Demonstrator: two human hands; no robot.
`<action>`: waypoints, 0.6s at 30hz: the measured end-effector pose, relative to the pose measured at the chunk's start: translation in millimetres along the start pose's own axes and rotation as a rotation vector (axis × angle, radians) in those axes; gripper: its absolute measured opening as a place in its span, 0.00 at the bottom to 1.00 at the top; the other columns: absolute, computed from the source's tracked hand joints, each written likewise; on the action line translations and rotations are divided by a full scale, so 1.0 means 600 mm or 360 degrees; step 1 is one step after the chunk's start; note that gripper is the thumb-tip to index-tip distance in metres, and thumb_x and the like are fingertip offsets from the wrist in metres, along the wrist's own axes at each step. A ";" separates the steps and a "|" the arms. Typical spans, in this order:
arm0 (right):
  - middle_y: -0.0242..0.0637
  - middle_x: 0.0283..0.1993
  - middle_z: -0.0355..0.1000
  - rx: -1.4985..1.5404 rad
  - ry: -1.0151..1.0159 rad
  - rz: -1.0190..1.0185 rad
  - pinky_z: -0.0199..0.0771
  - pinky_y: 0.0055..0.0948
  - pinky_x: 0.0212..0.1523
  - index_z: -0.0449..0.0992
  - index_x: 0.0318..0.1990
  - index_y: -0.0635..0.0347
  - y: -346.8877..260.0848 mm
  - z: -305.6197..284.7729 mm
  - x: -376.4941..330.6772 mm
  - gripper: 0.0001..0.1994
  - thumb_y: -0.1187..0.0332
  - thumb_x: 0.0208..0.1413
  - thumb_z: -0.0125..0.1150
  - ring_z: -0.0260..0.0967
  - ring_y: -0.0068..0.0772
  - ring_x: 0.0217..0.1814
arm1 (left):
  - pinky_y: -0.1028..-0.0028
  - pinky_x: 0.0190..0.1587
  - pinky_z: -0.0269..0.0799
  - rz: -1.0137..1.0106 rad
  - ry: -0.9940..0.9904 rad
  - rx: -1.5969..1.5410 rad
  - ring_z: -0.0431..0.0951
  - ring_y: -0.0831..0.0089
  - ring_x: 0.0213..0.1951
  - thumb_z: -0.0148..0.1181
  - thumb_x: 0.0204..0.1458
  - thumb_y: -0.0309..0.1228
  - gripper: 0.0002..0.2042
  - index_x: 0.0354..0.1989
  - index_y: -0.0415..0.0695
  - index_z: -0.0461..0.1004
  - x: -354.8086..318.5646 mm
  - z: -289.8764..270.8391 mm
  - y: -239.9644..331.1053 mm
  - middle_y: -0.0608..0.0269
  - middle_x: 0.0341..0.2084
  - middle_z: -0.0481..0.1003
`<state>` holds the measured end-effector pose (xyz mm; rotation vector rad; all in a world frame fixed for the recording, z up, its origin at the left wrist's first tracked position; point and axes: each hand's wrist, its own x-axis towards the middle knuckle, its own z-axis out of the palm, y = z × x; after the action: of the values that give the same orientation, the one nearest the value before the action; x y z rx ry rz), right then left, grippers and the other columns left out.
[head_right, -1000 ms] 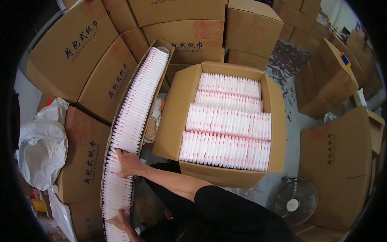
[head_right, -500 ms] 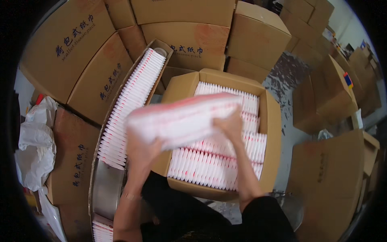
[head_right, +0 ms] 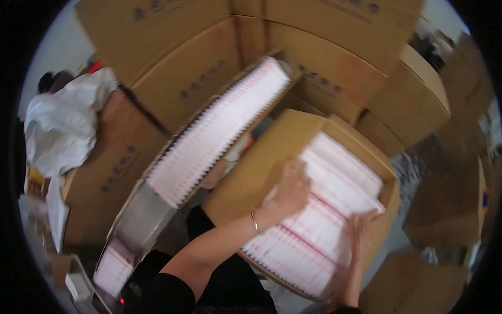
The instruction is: Organizing, inserting, and packaging stacks of tissue paper packets into cardboard containers and boxes.
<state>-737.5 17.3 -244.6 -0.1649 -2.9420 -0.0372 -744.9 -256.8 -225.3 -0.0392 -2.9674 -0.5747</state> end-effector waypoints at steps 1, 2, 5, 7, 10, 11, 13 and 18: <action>0.64 0.64 0.60 -0.0215 0.0190 -0.0211 0.61 0.53 0.64 0.63 0.64 0.66 -0.005 -0.007 0.005 0.30 0.61 0.56 0.60 0.58 0.56 0.69 | 0.52 0.67 0.58 0.0216 0.0596 0.0017 0.65 0.48 0.64 0.55 0.55 0.33 0.26 0.60 0.29 0.66 -0.036 0.008 0.006 0.36 0.63 0.63; 0.62 0.68 0.55 0.0101 0.0151 -0.0384 0.58 0.54 0.67 0.64 0.65 0.63 -0.040 -0.031 0.005 0.29 0.61 0.57 0.59 0.53 0.57 0.72 | 0.52 0.67 0.58 0.0153 0.0587 0.0076 0.65 0.48 0.64 0.55 0.55 0.33 0.26 0.60 0.29 0.66 -0.069 -0.024 -0.003 0.36 0.63 0.63; 0.58 0.73 0.52 0.1006 -0.0339 -0.0649 0.54 0.48 0.71 0.66 0.65 0.61 -0.196 -0.127 -0.003 0.28 0.66 0.56 0.60 0.49 0.58 0.75 | 0.50 0.69 0.51 0.0058 0.0727 -0.0268 0.60 0.43 0.66 0.61 0.49 0.29 0.29 0.61 0.33 0.65 -0.185 -0.120 -0.071 0.37 0.63 0.62; 0.58 0.69 0.59 0.1164 -0.0402 -0.0963 0.56 0.42 0.70 0.69 0.63 0.63 -0.296 -0.136 -0.019 0.27 0.68 0.54 0.60 0.55 0.55 0.72 | 0.51 0.69 0.50 -0.0340 0.1015 -0.0028 0.57 0.39 0.66 0.66 0.45 0.27 0.35 0.64 0.33 0.61 -0.253 -0.165 -0.131 0.36 0.64 0.59; 0.57 0.64 0.65 0.1590 -0.0529 -0.1271 0.61 0.41 0.68 0.72 0.58 0.65 -0.421 -0.144 -0.050 0.23 0.69 0.54 0.60 0.62 0.55 0.68 | 0.53 0.67 0.49 -0.1107 0.1620 -0.0286 0.55 0.44 0.64 0.67 0.44 0.29 0.40 0.65 0.29 0.53 -0.310 -0.157 -0.205 0.36 0.62 0.57; 0.56 0.62 0.67 0.1692 -0.0487 -0.1319 0.62 0.40 0.66 0.73 0.57 0.66 -0.456 -0.148 -0.063 0.22 0.69 0.54 0.60 0.64 0.55 0.66 | 0.54 0.67 0.48 -0.1359 0.1693 -0.0639 0.54 0.46 0.64 0.67 0.44 0.29 0.42 0.66 0.29 0.50 -0.311 -0.161 -0.212 0.37 0.62 0.56; 0.54 0.60 0.70 0.1857 -0.0720 -0.1255 0.65 0.39 0.64 0.73 0.56 0.67 -0.507 -0.161 -0.090 0.21 0.69 0.54 0.61 0.67 0.54 0.63 | 0.55 0.66 0.47 -0.1352 0.1701 -0.0472 0.54 0.49 0.62 0.68 0.45 0.30 0.42 0.65 0.28 0.49 -0.301 -0.164 -0.226 0.38 0.60 0.55; 0.52 0.55 0.74 0.2049 -0.0846 -0.1258 0.69 0.35 0.60 0.75 0.52 0.70 -0.563 -0.156 -0.154 0.18 0.72 0.55 0.60 0.71 0.49 0.58 | 0.53 0.65 0.47 -0.1437 0.1753 -0.0374 0.54 0.48 0.60 0.67 0.42 0.29 0.42 0.65 0.28 0.50 -0.276 -0.180 -0.240 0.40 0.57 0.57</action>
<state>-667.8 -331.3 -175.4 1.2682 -2.5670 1.8803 -575.4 -431.2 -199.1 1.1936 -1.7007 -0.6870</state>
